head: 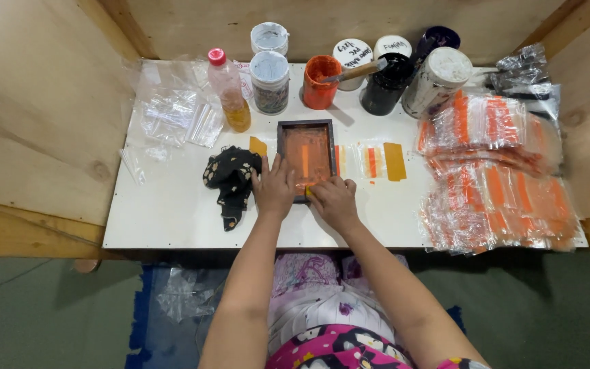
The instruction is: Scraping and cleaning orange ink from a small screen printing frame using a yellow plastic scraper.
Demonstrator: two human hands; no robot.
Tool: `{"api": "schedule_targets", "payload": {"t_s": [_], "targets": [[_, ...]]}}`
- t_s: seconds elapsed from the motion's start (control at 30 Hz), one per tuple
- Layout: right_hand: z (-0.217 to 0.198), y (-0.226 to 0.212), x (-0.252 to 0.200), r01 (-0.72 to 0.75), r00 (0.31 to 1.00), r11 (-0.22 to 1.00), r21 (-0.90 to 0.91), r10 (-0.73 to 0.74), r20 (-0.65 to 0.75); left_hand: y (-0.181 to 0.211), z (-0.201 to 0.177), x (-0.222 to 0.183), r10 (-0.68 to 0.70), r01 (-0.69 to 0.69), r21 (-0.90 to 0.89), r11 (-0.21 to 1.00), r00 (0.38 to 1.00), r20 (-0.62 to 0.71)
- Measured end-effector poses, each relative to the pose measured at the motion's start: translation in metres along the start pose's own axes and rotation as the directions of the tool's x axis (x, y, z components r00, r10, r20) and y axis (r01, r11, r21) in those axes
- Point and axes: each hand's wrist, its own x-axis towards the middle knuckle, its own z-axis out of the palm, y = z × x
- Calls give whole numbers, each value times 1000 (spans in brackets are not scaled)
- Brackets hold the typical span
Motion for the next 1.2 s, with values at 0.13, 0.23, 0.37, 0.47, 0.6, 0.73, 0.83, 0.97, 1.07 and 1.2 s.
{"api": "schedule_targets", "payload": {"t_s": [0.13, 0.23, 0.37, 0.47, 0.6, 0.73, 0.83, 0.97, 1.07, 1.2], "targets": [[-27, -1, 29, -55, 993, 998, -19, 57, 103, -6, 8, 1, -12, 5, 100, 995, 997, 73], [-49, 0, 54, -125, 927, 992, 2, 116, 357, -5, 11, -2, -22, 13, 128, 992, 997, 71], [-50, 10, 79, -98, 930, 989, 113, 50, 363, -11, 20, 1, -14, 11, 149, 989, 1000, 23], [-62, -4, 84, 11, 938, 995, 100, -45, 343, -12, 23, -2, -10, 10, 137, 990, 1000, 1], [-35, 7, 62, 344, 925, 938, 33, -345, 161, -13, 25, -2, 11, -3, 116, 993, 997, -70], [-49, 16, 58, 420, 893, 907, -44, -403, 200, -24, 42, -1, 57, -33, 135, 990, 982, -179], [-87, 7, 89, 390, 856, 921, -12, -358, 374, -25, 44, 1, 75, -43, 139, 989, 971, -229], [-59, 25, 132, 51, 880, 986, 157, -119, 460, -22, 37, -1, 30, -17, 92, 996, 988, -150], [-33, 28, 152, 104, 945, 992, 73, -122, 304, -25, 40, 1, 18, -5, 99, 995, 992, -124], [13, 33, 144, 239, 951, 964, -113, -209, 228, -25, 42, 1, 24, -10, 102, 995, 990, -137]]}}
